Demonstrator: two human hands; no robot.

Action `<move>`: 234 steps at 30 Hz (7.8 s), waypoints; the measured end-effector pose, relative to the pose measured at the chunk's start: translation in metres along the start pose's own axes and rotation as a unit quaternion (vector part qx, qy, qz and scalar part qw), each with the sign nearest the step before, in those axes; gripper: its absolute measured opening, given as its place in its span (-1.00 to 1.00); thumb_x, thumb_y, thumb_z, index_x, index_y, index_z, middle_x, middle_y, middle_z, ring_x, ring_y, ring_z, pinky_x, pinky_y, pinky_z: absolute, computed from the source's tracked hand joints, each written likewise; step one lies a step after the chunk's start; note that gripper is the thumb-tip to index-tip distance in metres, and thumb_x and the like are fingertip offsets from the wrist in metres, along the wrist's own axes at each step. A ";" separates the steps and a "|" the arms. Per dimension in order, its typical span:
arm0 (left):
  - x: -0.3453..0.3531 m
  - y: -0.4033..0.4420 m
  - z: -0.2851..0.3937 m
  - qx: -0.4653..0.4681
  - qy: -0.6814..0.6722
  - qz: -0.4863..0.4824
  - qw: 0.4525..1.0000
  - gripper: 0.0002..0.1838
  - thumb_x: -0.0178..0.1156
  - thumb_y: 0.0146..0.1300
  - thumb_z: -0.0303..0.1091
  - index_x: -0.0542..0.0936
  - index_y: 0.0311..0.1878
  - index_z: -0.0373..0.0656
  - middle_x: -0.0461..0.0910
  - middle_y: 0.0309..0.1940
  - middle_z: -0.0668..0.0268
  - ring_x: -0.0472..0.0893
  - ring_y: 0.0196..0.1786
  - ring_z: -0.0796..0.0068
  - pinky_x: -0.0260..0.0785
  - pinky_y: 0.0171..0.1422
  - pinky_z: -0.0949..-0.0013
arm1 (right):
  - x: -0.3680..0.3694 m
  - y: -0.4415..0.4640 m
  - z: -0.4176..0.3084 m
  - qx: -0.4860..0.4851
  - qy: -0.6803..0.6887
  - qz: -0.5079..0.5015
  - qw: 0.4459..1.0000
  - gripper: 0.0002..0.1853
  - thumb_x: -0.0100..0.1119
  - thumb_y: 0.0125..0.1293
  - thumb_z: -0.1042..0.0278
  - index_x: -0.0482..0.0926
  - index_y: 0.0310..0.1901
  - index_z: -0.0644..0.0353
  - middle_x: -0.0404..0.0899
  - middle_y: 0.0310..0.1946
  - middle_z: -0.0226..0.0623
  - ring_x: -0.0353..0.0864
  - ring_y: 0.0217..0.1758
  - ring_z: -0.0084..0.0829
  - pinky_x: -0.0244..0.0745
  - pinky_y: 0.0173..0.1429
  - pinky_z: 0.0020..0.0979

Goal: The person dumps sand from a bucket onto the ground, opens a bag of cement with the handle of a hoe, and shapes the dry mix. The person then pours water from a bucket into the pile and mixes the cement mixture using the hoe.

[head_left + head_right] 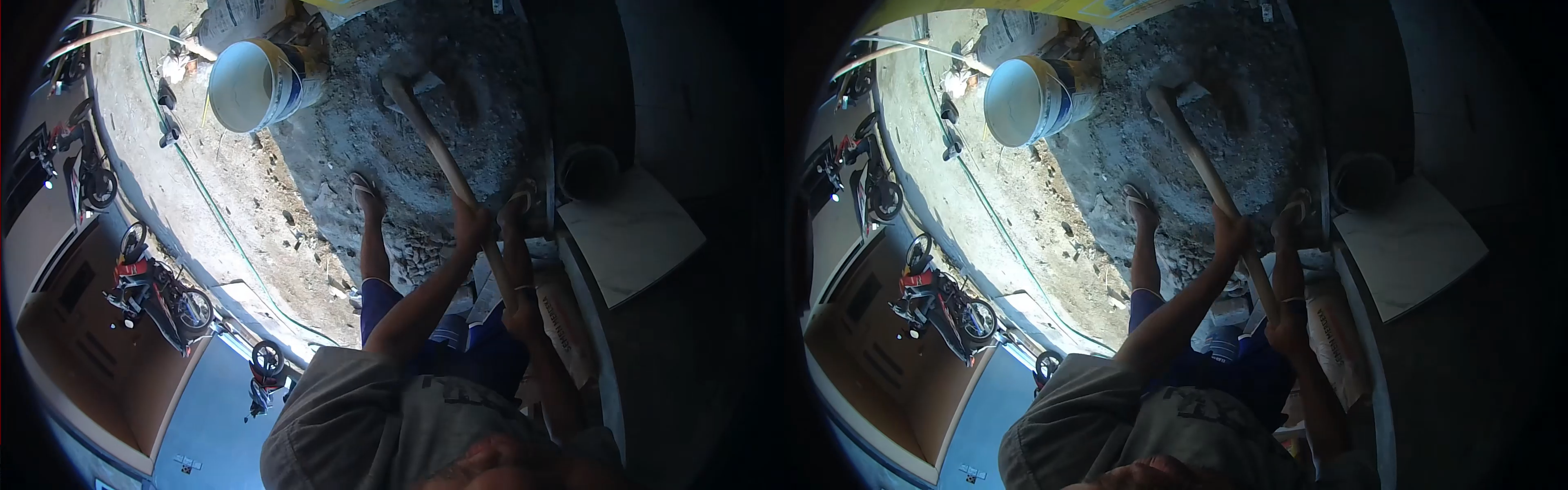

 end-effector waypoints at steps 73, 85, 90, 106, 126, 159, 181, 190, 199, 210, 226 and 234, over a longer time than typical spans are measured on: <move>-0.202 0.059 -0.060 -0.119 -0.216 0.160 0.956 -0.58 0.17 0.07 -0.48 0.22 -0.05 -0.37 0.48 -0.40 0.04 0.59 -0.53 0.25 0.54 -0.50 0.25 | 0.094 0.059 -0.100 -0.058 -0.095 -0.200 0.973 -0.61 0.22 0.08 0.29 0.42 -0.09 0.29 0.60 -0.36 0.16 0.63 -0.26 0.17 0.51 -0.14 0.07; -0.174 0.081 -0.176 -0.264 -0.393 0.157 0.867 -0.66 0.11 0.14 -0.57 0.26 -0.03 -0.37 0.45 -0.38 0.06 0.58 -0.50 0.20 0.57 -0.48 0.16 | 0.090 0.092 -0.173 -0.132 -0.303 -0.274 0.903 -0.75 0.18 0.08 0.46 0.49 -0.21 0.42 0.63 -0.33 0.15 0.70 -0.19 0.01 0.59 -0.06 -0.10; -0.099 0.074 -0.152 -0.324 -0.543 0.114 0.766 -0.68 0.08 0.19 -0.51 0.27 -0.02 -0.32 0.45 -0.39 0.11 0.55 -0.46 0.23 0.53 -0.41 0.20 | 0.026 0.115 -0.191 -0.139 -0.371 -0.279 0.875 -0.79 0.21 0.05 0.46 0.56 -0.26 0.36 0.65 -0.32 0.10 0.70 -0.21 -0.05 0.59 -0.08 -0.11; 0.139 -0.037 0.073 -0.226 -0.713 -0.119 0.653 -0.86 0.16 0.29 -0.40 0.46 -0.13 -0.17 0.51 -0.20 0.19 0.54 -0.06 0.28 0.41 0.15 0.02 | -0.300 0.150 -0.022 -0.202 -0.510 -0.113 0.828 -0.75 0.27 -0.04 0.47 0.49 -0.27 0.14 0.59 -0.43 -0.10 0.62 -0.28 0.01 0.48 -0.20 -0.04; -0.046 0.060 -0.091 -0.273 -0.385 0.013 0.881 -0.76 0.13 0.15 -0.50 0.35 -0.13 -0.29 0.44 -0.41 0.18 0.53 -0.40 0.27 0.54 -0.31 0.16 | 0.027 0.061 -0.002 -0.036 -0.112 -0.031 0.993 -0.74 0.25 0.03 0.41 0.52 -0.22 0.30 0.60 -0.38 0.12 0.61 -0.28 0.16 0.50 -0.22 0.03; -0.086 0.026 -0.027 -0.019 0.220 -0.233 0.947 -0.59 0.17 0.09 -0.45 0.27 -0.03 -0.35 0.52 -0.39 0.06 0.63 -0.49 0.30 0.52 -0.52 0.28 | 0.203 -0.052 -0.170 0.078 0.294 0.156 0.940 -0.69 0.29 -0.04 0.38 0.47 -0.24 0.24 0.54 -0.49 -0.19 0.61 -0.48 -0.18 0.50 -0.37 -0.20; 0.104 0.077 -0.009 0.037 0.296 -0.238 0.924 -0.64 0.19 0.13 -0.45 0.33 -0.07 -0.38 0.58 -0.38 0.01 0.68 -0.43 0.19 0.56 -0.50 0.20 | 0.142 0.022 -0.026 0.288 0.551 0.034 0.782 -0.80 0.19 -0.06 0.60 0.41 -0.36 0.28 0.42 -0.68 -0.33 0.45 -0.75 -0.45 0.36 -0.66 -0.36; 0.001 0.062 -0.042 -0.034 0.348 -0.248 0.904 -0.62 0.11 0.06 -0.43 0.34 -0.05 -0.39 0.62 -0.31 -0.11 0.69 -0.33 -0.03 0.57 -0.27 0.08 | 0.192 -0.002 -0.130 0.298 0.655 -0.004 0.695 -0.79 0.19 -0.03 0.63 0.40 -0.34 0.29 0.41 -0.68 -0.35 0.44 -0.75 -0.47 0.35 -0.65 -0.38; -0.020 0.080 -0.059 -0.044 0.296 -0.298 0.906 -0.71 0.21 0.16 -0.45 0.36 -0.13 -0.33 0.54 -0.48 0.16 0.64 -0.48 0.28 0.58 -0.49 0.27 | 0.124 -0.014 -0.134 0.010 0.320 0.077 0.944 -0.67 0.32 -0.03 0.44 0.45 -0.26 0.43 0.52 -0.53 -0.05 0.61 -0.49 -0.08 0.53 -0.36 -0.17; -0.013 0.040 -0.053 0.078 0.100 -0.186 0.974 -0.83 0.22 0.24 -0.38 0.50 -0.23 -0.28 0.60 -0.40 0.13 0.67 -0.38 0.19 0.56 -0.26 0.22 | 0.070 -0.024 0.042 0.073 0.184 -0.204 0.959 -0.47 0.24 0.00 0.33 0.42 0.05 0.33 0.59 -0.20 0.06 0.63 -0.10 -0.02 0.50 0.00 -0.08; -0.039 0.088 -0.001 -0.030 0.010 0.056 0.998 -0.74 0.20 0.07 -0.36 0.44 -0.25 -0.32 0.51 -0.50 0.20 0.60 -0.53 0.30 0.51 -0.50 0.27 | 0.107 0.059 0.026 0.021 0.198 -0.021 0.980 -0.66 0.22 -0.04 0.32 0.55 -0.18 0.26 0.61 -0.36 0.09 0.63 -0.20 0.10 0.50 -0.11 0.03; 0.003 0.071 -0.067 -0.089 0.149 0.018 0.985 -0.71 0.21 0.04 -0.36 0.44 -0.35 -0.44 0.54 -0.61 0.10 0.65 -0.54 0.20 0.49 -0.52 0.18 | 0.143 0.024 0.066 0.025 0.153 -0.015 0.988 -0.71 0.20 -0.05 0.35 0.57 -0.25 0.28 0.62 -0.40 0.06 0.63 -0.28 0.09 0.54 -0.14 -0.02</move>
Point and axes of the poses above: each hand's wrist, its own y-axis towards the middle knuckle, its own x-axis out of the palm, z = x × y, the point moved 10 cm from there along y, towards the middle knuckle
